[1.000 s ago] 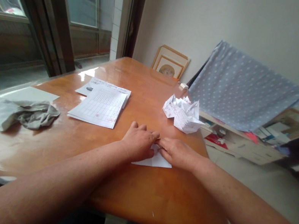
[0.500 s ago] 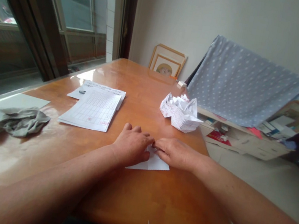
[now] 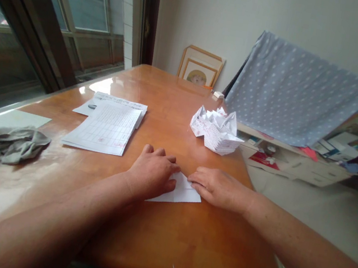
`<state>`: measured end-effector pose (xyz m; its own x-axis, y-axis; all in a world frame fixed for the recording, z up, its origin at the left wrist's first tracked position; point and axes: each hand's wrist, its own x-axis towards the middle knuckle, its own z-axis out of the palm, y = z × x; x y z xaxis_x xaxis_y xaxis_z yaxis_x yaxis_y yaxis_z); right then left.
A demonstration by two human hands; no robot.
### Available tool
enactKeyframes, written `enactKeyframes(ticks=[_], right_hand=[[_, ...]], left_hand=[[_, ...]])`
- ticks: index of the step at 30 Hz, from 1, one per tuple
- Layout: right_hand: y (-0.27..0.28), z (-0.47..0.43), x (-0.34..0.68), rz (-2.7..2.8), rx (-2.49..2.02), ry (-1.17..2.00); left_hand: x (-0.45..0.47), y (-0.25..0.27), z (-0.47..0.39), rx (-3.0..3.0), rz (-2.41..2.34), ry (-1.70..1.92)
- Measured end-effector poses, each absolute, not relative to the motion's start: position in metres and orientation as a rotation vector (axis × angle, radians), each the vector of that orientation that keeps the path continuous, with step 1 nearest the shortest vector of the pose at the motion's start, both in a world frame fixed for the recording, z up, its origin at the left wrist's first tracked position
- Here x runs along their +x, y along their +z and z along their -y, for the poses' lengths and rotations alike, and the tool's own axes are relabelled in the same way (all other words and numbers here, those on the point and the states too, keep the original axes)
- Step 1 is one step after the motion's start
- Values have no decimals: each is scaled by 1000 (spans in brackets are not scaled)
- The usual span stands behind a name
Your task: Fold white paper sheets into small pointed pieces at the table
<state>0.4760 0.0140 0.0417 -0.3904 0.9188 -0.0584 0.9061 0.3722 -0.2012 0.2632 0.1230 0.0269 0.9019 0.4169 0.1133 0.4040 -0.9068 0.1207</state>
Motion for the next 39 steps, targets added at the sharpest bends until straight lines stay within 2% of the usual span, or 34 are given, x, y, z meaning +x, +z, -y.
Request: enactKeyframes(ticks=[14,23,28,32,39], right_hand=[[36,10,480,2640,-1756,34],[36,28,485,2462,-1739,249],[33,22,484,2060,-1836,390],[28,11,476,1847,-1853,408],[27,-17,445,1832,-1763,336]], left_hand=[[264,24,-124,2963,-636,238],[265,26,-122,2957,-646,218],[264,25,-123,2956,-629,228],[262,22,-126,2960,-610,250],[261,19,-130,2937,-622,289]])
